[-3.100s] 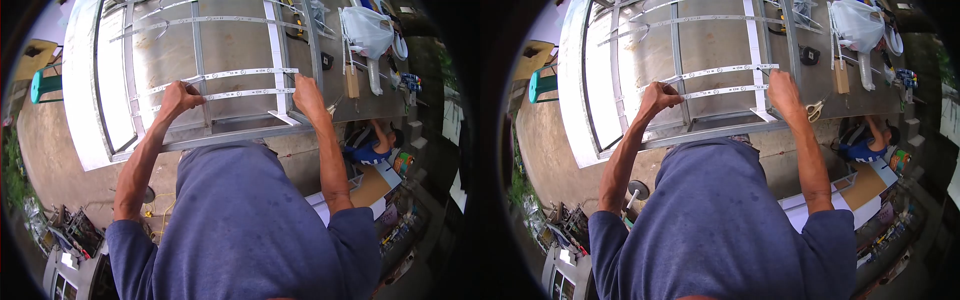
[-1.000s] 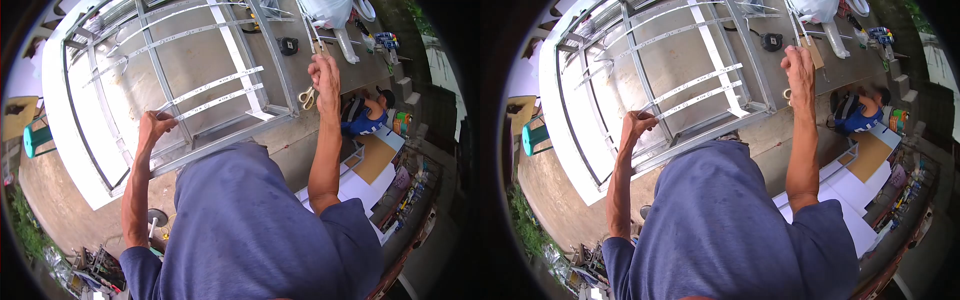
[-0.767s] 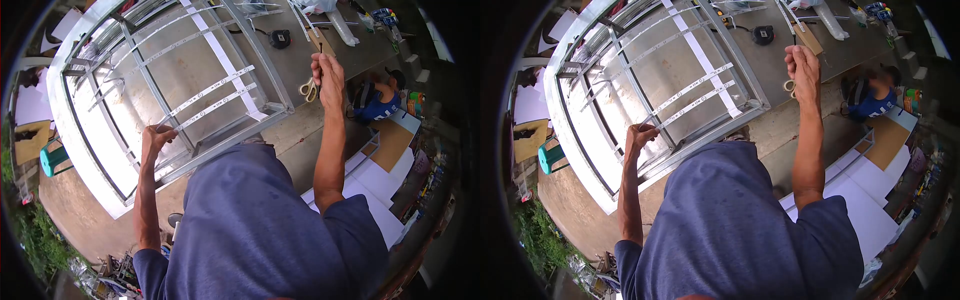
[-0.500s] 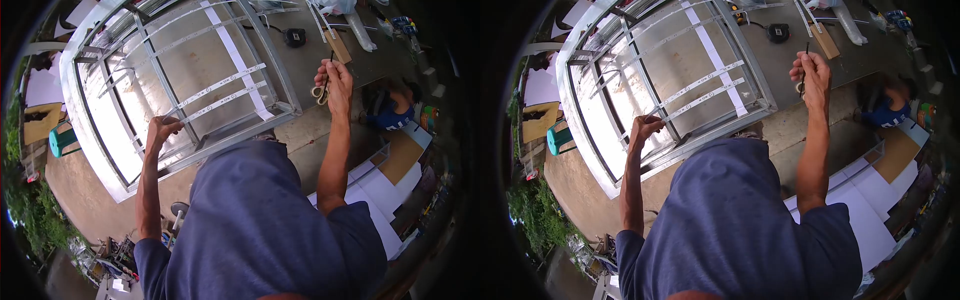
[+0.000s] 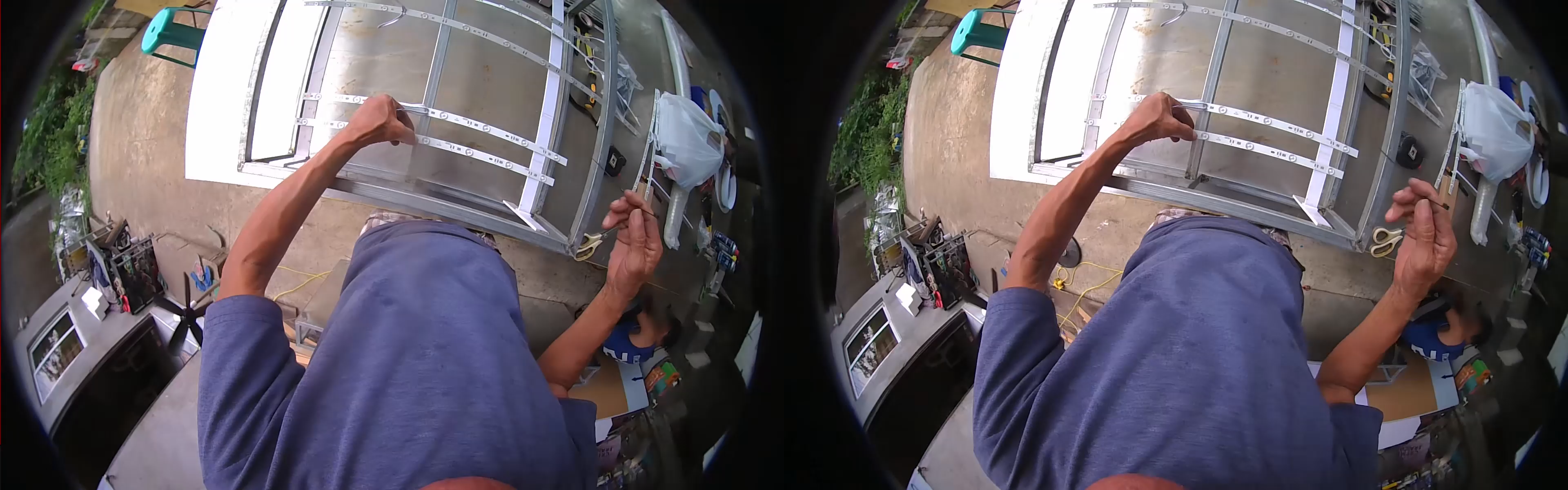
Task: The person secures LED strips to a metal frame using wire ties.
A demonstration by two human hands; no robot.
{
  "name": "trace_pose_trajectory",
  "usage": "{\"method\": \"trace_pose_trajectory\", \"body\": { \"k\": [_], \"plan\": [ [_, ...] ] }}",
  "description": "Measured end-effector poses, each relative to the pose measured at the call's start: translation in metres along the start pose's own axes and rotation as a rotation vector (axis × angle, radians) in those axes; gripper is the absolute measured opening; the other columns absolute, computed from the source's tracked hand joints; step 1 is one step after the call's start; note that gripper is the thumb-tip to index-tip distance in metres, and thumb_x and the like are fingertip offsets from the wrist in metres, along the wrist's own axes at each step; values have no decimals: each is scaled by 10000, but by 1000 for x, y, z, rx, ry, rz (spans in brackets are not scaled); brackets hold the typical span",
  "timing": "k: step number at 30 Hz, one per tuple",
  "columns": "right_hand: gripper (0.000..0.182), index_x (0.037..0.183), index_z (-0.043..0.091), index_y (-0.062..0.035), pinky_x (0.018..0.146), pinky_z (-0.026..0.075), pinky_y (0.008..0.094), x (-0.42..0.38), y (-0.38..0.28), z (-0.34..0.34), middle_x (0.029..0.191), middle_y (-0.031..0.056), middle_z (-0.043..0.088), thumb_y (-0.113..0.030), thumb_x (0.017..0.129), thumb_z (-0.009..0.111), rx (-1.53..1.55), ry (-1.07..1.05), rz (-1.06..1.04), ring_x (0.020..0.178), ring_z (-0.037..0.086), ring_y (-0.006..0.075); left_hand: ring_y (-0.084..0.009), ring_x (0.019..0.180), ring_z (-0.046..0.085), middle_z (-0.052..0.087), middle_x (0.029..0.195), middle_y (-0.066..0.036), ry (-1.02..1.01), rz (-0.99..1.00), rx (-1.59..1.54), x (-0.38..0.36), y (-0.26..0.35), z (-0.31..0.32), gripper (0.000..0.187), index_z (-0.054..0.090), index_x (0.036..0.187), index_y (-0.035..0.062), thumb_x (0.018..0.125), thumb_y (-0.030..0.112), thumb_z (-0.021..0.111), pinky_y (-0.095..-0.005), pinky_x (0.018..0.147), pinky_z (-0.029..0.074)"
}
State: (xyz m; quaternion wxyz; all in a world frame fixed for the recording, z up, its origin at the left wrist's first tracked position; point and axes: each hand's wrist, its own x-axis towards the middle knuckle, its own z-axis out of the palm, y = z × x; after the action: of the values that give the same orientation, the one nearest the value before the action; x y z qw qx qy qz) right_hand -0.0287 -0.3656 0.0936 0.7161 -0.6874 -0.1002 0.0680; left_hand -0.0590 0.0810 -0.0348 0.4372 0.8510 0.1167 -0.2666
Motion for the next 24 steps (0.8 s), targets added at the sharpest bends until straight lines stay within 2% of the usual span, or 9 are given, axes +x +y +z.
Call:
{"method": "trace_pose_trajectory", "body": {
  "k": [2, 4, 6, 9, 15, 16, 19, 20, 24],
  "plan": [
    [537, 1249, 594, 169, 810, 520, 374, 2, -17, 49, 1078, 251, 668, -287, 1011, 443, 71, -210, 118, 837, 657, 250, -171, 625, 713, 737, 688, -107, -10, -34, 38, -1, 8, -3, 300, 812, 838, 7, 662, 249, 836, -277, 587, 547],
    [589, 1228, 594, 159, 776, 527, 371, 2, -8, 77, 1044, 241, 681, -370, 1052, 403, 169, -373, 282, 809, 681, 263, -171, 620, 711, 736, 684, -103, -23, -25, 74, 5, 7, -4, 298, 814, 839, 11, 658, 246, 832, -277, 586, 545],
    [341, 1184, 627, 106, 630, 553, 298, 6, 9, 107, 967, 174, 696, -184, 1054, 503, -21, -409, 400, 712, 679, 182, -172, 614, 709, 735, 678, -101, -48, -40, 113, 3, 13, -8, 301, 816, 845, 14, 653, 246, 822, -281, 588, 546],
    [230, 1142, 667, 78, 528, 527, 257, 19, 33, 131, 878, 127, 687, -58, 1021, 526, -136, -482, 546, 659, 664, 134, -176, 613, 709, 739, 687, -105, -75, -30, 148, 9, 10, -7, 320, 817, 854, 12, 654, 263, 816, -283, 595, 547],
    [209, 1108, 652, 67, 495, 490, 218, 35, 59, 138, 866, 82, 675, -79, 1035, 520, -497, -492, 623, 632, 647, 94, -187, 605, 695, 727, 647, -67, -94, 1, 88, 14, 5, -7, 264, 804, 762, 46, 632, 275, 812, -310, 612, 554],
    [214, 1120, 657, 61, 515, 512, 276, 36, 61, 140, 836, 109, 664, -70, 1006, 531, -555, -474, 619, 589, 639, 134, -186, 598, 693, 726, 645, -66, -97, -1, 81, 14, 5, -6, 262, 805, 763, 46, 635, 275, 808, -310, 609, 553],
    [231, 1130, 663, 35, 617, 545, 364, 43, 83, 136, 846, 165, 662, -77, 967, 544, -1045, -440, 130, 645, 666, 238, -196, 590, 690, 726, 651, -79, -95, 14, 65, 16, 1, -5, 276, 806, 778, 37, 629, 270, 803, -311, 611, 556],
    [224, 1095, 671, 16, 732, 536, 430, 47, 87, 139, 886, 207, 657, -82, 940, 543, -1112, -430, -63, 772, 670, 341, -203, 598, 692, 729, 661, -87, -93, 15, 49, 15, 0, -3, 283, 806, 783, 34, 625, 269, 805, -315, 616, 557],
    [201, 1042, 680, 17, 769, 511, 459, 60, 96, 165, 915, 202, 671, -79, 951, 529, -1303, -535, -40, 855, 658, 376, -241, 651, 701, 745, 724, -130, -63, 37, 23, 16, -7, -3, 330, 812, 828, 22, 603, 263, 813, -331, 647, 560]
  ]
}}
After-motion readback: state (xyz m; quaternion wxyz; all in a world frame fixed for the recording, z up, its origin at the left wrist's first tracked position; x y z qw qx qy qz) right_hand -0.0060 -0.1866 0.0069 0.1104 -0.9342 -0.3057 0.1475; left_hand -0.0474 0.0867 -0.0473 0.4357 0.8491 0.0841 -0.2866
